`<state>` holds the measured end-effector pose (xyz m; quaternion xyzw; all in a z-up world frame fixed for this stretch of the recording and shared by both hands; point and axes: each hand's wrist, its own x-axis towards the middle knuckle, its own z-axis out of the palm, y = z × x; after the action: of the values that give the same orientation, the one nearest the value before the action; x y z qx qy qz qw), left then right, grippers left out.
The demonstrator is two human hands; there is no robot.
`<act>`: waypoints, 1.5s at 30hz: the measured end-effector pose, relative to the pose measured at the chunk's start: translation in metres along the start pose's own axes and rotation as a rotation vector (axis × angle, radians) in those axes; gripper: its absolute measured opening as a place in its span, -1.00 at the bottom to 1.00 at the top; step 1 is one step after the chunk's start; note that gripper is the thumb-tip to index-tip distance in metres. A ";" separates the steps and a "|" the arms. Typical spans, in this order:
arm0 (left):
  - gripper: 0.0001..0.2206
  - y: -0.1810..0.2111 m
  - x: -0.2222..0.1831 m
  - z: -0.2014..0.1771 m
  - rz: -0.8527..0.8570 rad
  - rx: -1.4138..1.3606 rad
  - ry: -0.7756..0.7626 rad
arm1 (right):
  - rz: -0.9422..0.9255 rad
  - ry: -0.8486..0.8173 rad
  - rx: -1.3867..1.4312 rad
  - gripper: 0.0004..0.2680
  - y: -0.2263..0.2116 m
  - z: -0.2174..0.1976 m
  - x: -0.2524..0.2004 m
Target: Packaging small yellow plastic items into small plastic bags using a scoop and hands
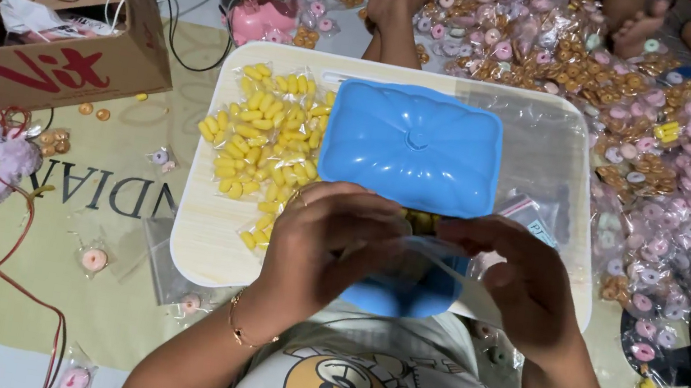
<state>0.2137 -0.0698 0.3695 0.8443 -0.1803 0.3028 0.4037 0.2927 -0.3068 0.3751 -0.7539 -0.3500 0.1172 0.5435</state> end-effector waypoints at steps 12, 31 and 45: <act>-0.84 -0.002 -0.012 0.019 -0.507 -0.674 -0.012 | 0.100 0.151 -0.316 -0.83 0.012 0.024 -0.004; -0.85 -0.038 -0.048 0.006 -0.679 -0.423 0.168 | 0.294 0.239 -0.091 -0.73 0.067 -0.034 -0.085; -0.76 0.008 -0.009 0.015 -0.380 -0.423 -0.249 | 0.314 0.129 -0.063 -0.49 -0.011 0.006 -0.020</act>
<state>0.2082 -0.0857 0.3608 0.7908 -0.1266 0.0719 0.5946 0.2703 -0.3141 0.3788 -0.8218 -0.1960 0.1410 0.5160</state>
